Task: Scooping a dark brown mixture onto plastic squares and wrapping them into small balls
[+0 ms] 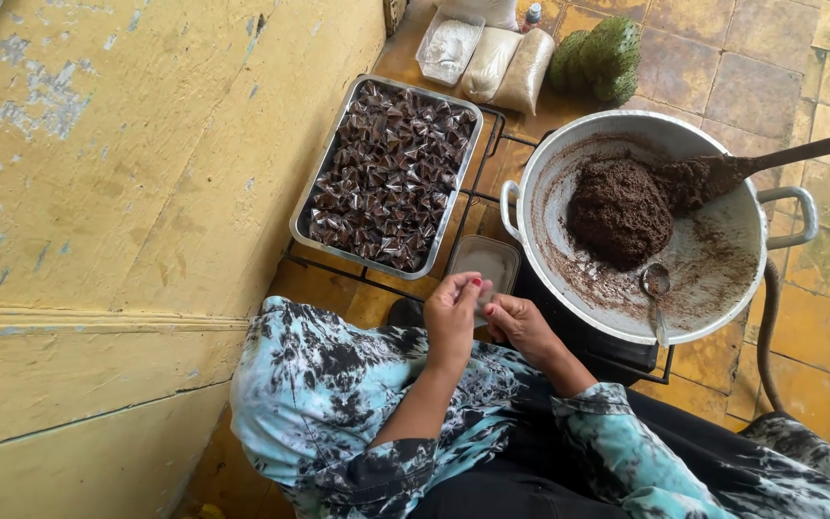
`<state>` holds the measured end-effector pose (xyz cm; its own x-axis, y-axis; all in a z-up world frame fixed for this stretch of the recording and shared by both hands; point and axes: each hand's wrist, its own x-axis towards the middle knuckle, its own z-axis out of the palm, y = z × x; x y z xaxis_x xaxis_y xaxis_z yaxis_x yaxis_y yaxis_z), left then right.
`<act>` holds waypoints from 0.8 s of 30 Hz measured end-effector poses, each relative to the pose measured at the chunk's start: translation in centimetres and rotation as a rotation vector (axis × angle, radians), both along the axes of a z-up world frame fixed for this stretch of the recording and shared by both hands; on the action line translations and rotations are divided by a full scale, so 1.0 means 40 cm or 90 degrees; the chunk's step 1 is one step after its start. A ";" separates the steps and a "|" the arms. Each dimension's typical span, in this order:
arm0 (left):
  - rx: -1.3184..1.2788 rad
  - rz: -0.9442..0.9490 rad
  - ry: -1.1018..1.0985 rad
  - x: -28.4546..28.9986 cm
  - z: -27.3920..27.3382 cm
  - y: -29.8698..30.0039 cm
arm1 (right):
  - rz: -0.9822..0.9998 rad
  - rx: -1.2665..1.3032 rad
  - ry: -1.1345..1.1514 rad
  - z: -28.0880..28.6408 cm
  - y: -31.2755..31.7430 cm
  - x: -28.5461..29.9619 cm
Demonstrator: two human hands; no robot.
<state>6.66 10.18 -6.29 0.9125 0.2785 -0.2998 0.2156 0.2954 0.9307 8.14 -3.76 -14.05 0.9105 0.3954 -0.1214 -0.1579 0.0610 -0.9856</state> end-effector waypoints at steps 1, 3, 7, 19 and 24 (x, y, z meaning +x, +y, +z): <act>0.001 -0.002 0.000 0.004 0.001 0.003 | -0.002 0.001 0.000 -0.015 0.000 0.000; 0.004 0.076 -0.056 0.009 0.002 0.006 | 0.015 -0.013 0.005 -0.044 -0.004 -0.002; 0.074 0.075 -0.085 0.000 0.047 -0.008 | -0.055 -0.342 -0.063 -0.122 -0.017 0.052; -0.221 -0.174 -0.071 -0.102 0.073 -0.129 | -0.399 0.174 -0.296 -0.088 0.096 0.037; -0.092 -0.269 -0.097 -0.116 0.197 -0.119 | -0.076 -0.564 -0.554 0.039 0.005 0.006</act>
<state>2.03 5.44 1.58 0.9735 -0.1611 -0.1625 0.2093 0.3398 0.9169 8.36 -3.55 -12.50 0.8467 0.3942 0.3573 0.5277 -0.7077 -0.4698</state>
